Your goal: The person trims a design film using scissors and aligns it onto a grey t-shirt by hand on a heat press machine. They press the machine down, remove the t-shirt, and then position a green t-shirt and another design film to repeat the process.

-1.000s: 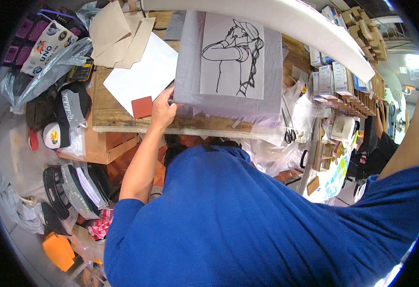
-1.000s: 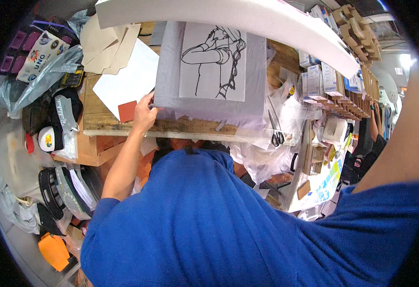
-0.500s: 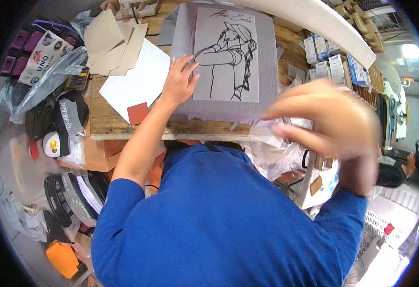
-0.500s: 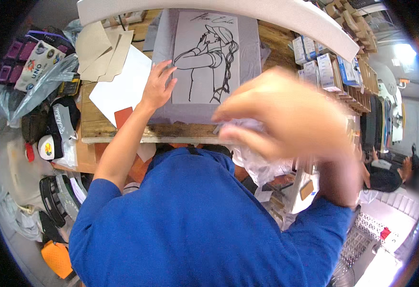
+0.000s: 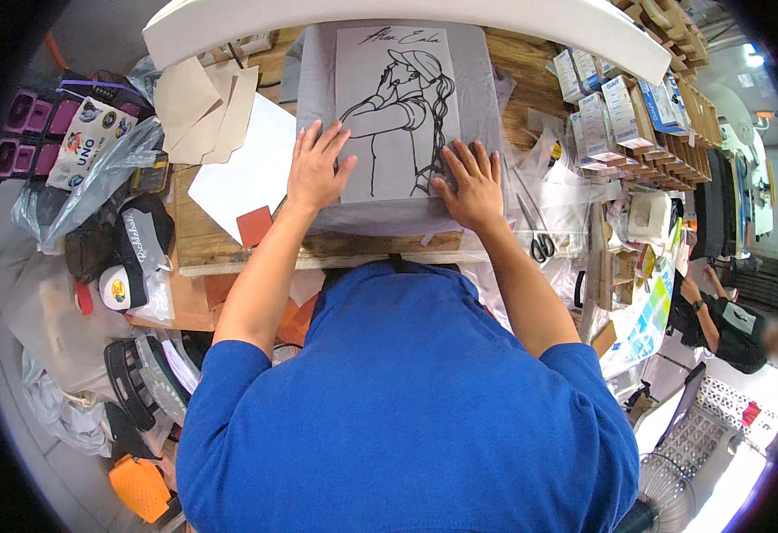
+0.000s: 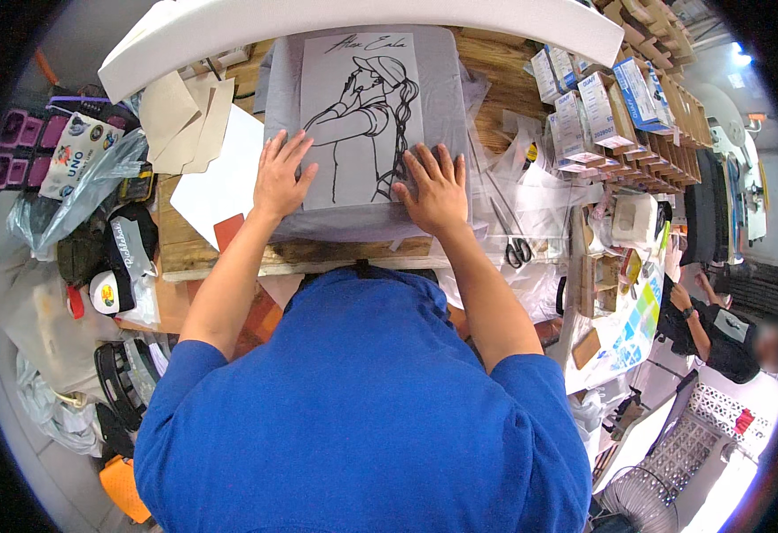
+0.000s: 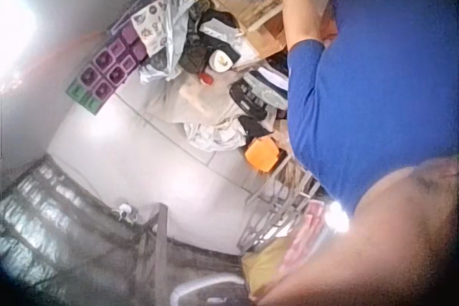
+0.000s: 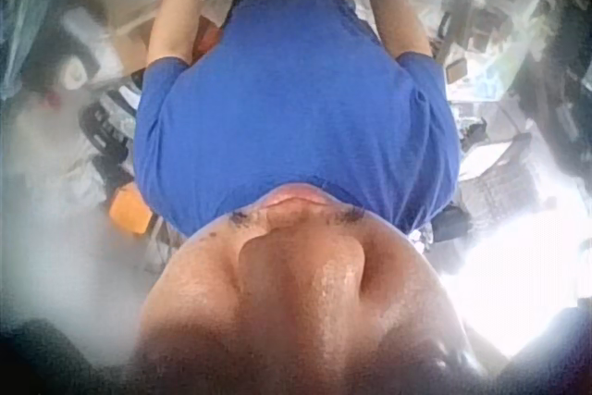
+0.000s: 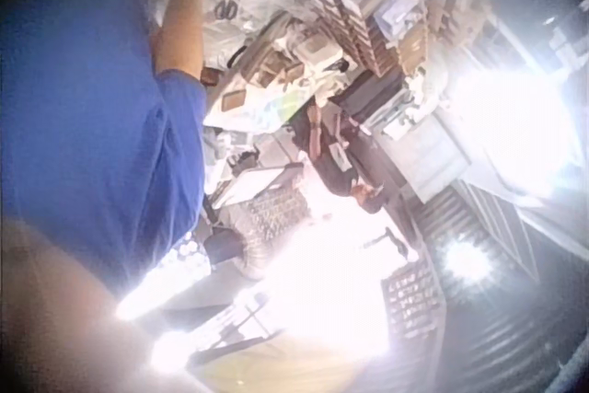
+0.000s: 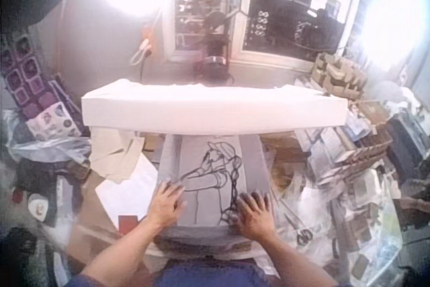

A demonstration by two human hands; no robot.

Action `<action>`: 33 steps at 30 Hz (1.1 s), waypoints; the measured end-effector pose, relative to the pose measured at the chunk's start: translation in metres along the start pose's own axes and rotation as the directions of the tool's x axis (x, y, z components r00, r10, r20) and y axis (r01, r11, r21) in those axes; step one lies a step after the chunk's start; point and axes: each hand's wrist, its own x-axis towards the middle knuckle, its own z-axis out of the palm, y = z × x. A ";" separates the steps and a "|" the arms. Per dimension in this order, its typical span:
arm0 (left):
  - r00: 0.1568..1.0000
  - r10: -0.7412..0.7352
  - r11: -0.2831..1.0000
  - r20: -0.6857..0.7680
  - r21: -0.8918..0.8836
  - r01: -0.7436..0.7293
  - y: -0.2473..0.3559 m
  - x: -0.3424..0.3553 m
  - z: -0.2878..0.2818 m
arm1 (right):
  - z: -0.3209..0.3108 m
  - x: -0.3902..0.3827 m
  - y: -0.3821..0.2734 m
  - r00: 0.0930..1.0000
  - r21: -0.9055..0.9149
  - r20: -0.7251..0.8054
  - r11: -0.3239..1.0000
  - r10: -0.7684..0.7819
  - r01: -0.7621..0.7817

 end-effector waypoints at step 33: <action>0.999 0.035 0.999 0.006 0.014 -0.035 -0.001 -0.003 -0.003 | 0.006 -0.034 0.016 0.947 0.149 -0.305 0.977 -0.099 0.150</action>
